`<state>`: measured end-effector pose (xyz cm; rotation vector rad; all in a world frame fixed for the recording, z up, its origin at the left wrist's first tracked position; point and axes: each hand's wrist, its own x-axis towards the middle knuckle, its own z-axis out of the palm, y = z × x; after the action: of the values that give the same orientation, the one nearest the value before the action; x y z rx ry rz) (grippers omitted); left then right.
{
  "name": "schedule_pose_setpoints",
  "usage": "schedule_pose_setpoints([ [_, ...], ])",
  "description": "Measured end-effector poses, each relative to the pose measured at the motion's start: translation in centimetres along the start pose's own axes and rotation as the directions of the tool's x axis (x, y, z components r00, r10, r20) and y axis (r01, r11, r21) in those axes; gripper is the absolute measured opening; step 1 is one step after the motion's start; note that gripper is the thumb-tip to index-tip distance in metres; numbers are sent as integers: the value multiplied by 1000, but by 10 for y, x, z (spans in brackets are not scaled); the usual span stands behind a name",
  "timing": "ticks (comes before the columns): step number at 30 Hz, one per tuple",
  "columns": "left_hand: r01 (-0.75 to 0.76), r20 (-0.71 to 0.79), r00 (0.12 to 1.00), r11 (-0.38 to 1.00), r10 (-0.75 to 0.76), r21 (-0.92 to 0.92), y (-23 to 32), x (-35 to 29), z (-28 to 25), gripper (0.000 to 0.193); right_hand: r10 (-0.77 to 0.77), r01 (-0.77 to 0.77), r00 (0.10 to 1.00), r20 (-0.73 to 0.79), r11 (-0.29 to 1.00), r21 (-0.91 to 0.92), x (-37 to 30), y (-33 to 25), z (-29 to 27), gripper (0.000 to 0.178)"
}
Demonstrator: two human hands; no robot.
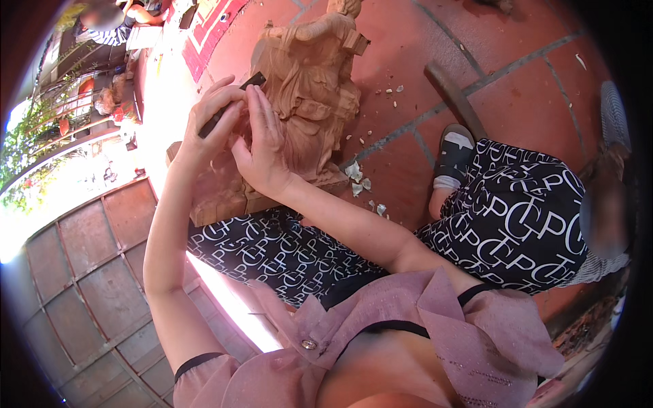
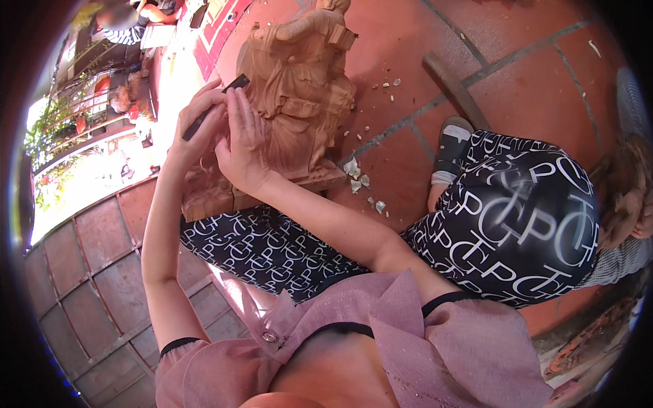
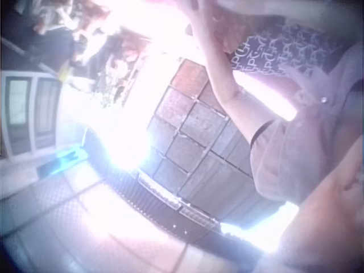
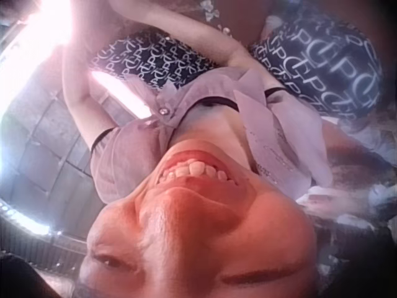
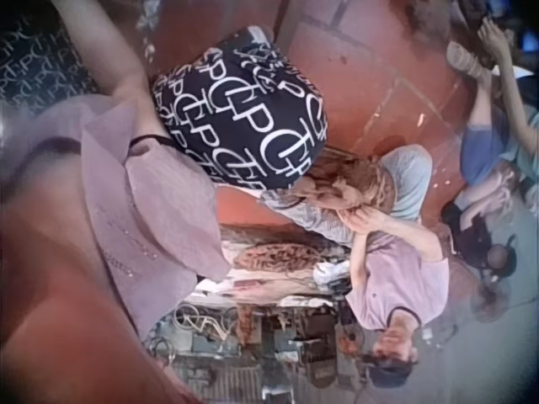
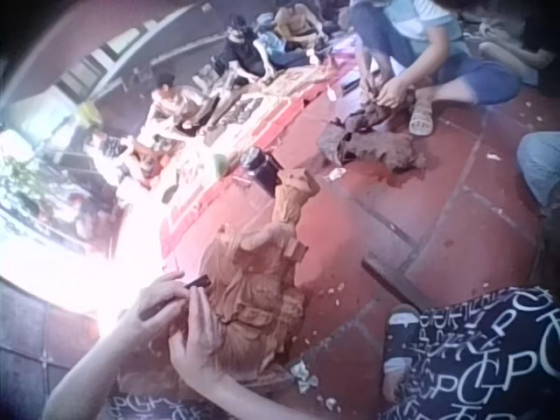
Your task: The person carves a wooden figurine using a small carving knife, shaping details on the torso and base while seated on the floor. Wood shavings accumulate around the work area as the person rotates the piece to access different sides.
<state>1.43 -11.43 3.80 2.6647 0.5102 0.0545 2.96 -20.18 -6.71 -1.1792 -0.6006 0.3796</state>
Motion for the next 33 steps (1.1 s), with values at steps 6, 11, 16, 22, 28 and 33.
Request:
schedule_pose_setpoints([
  [6,60,70,996,997,-63,41,5,-8,-8,14,-66,68,996,56,997,-34,-6,7,1,66],
  [11,47,14,999,999,-47,-3,3,-5,2,14,-6,8,1000,29,998,-60,-3,-3,-2,67],
  [16,22,85,996,999,-26,46,2,-7,-8,15,-60,61,997,47,997,-36,-6,4,-1,70],
  [22,37,106,994,999,-38,8,-3,-6,-7,16,-27,30,998,59,999,-43,-8,0,0,71],
  [28,131,49,990,991,-130,-27,2,0,-1,18,-5,6,999,39,1000,-15,-5,-1,-1,71],
  [33,153,120,981,988,-152,-7,-5,-3,-8,17,-32,35,996,85,999,-26,-6,0,-3,70],
])
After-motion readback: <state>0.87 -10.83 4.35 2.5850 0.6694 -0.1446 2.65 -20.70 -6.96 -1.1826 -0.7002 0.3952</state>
